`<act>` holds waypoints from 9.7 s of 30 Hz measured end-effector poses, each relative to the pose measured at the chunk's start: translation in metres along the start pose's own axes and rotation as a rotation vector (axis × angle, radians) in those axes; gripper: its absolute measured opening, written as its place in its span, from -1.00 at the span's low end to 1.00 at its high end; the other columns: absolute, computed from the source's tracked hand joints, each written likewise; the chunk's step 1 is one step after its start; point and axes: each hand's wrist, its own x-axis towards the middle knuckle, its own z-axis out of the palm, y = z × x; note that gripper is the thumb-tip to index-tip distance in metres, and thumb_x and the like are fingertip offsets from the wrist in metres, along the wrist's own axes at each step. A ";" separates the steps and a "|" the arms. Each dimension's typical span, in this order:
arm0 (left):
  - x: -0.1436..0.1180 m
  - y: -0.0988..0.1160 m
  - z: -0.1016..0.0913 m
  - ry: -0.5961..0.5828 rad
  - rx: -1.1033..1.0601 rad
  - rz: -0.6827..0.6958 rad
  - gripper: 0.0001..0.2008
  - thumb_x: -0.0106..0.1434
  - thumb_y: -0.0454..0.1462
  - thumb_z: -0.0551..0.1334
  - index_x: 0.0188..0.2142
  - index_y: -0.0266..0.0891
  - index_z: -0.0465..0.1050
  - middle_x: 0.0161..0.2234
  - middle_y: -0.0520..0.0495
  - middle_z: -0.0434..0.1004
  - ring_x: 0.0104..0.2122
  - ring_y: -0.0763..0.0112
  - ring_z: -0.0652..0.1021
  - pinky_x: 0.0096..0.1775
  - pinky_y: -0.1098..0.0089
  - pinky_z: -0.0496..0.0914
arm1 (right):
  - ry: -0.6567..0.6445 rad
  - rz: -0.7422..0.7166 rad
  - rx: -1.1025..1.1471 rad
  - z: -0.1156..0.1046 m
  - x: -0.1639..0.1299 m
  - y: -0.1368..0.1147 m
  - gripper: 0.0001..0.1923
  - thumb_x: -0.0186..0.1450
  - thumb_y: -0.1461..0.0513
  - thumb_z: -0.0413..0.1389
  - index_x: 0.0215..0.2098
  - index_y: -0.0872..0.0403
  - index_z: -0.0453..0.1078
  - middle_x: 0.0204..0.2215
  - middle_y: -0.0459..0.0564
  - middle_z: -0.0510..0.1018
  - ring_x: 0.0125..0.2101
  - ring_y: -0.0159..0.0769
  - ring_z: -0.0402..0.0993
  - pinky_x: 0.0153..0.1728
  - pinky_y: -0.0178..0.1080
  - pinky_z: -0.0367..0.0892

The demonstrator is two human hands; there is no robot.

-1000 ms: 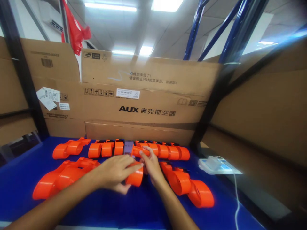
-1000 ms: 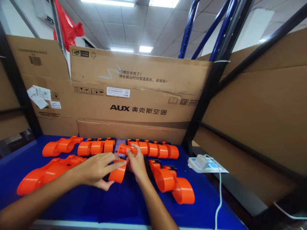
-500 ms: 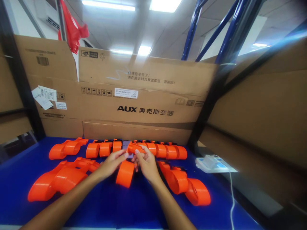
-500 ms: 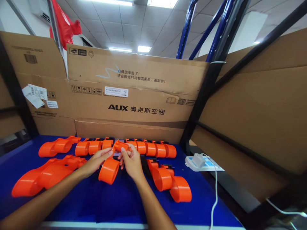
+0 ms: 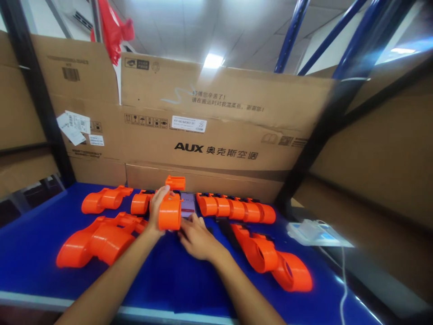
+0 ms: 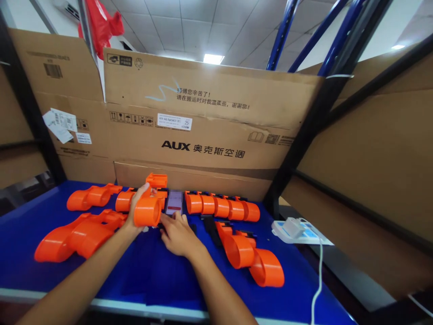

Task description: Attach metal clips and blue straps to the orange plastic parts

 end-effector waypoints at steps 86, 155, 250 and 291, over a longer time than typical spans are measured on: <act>-0.043 -0.017 0.004 -0.356 0.325 -0.001 -0.61 0.16 -0.06 0.37 -0.09 -0.21 0.52 -0.25 -0.16 0.63 -0.50 0.40 0.50 -0.39 0.42 0.34 | 0.879 0.347 0.967 -0.029 -0.009 0.029 -0.72 0.27 0.02 0.23 -0.20 0.04 0.48 -0.36 0.01 0.65 -0.34 -0.24 0.53 -0.29 -0.24 0.35; -0.040 -0.007 0.003 -0.184 0.432 0.087 -0.61 0.10 0.06 0.34 -0.37 -0.24 0.44 -0.56 0.02 0.50 -0.58 0.43 0.44 -0.47 0.44 0.27 | 0.238 0.501 -0.106 -0.039 -0.039 0.032 -0.80 0.20 0.27 0.16 -0.18 0.01 0.41 -0.31 -0.01 0.58 -0.35 -0.22 0.50 -0.39 -0.29 0.22; -0.039 -0.021 -0.002 -0.400 0.592 0.007 -0.57 0.15 -0.06 0.36 -0.08 -0.28 0.49 -0.38 -0.03 0.48 -0.48 0.39 0.49 -0.48 0.41 0.48 | 0.631 -0.012 0.187 -0.023 -0.023 0.016 -0.81 0.40 0.26 0.05 -0.39 0.01 0.20 -0.34 -0.01 0.42 -0.40 -0.31 0.34 -0.38 -0.28 0.28; -0.062 -0.011 0.013 -0.535 0.382 -0.286 -0.35 0.12 -0.09 0.38 0.18 -0.16 0.34 -0.19 -0.18 0.64 -0.48 0.23 0.63 -0.39 0.28 0.49 | 0.449 0.166 0.932 -0.021 -0.009 0.008 -0.60 0.39 -0.12 -0.05 0.01 -0.05 0.21 -0.36 -0.08 0.47 -0.40 -0.27 0.43 -0.40 -0.27 0.35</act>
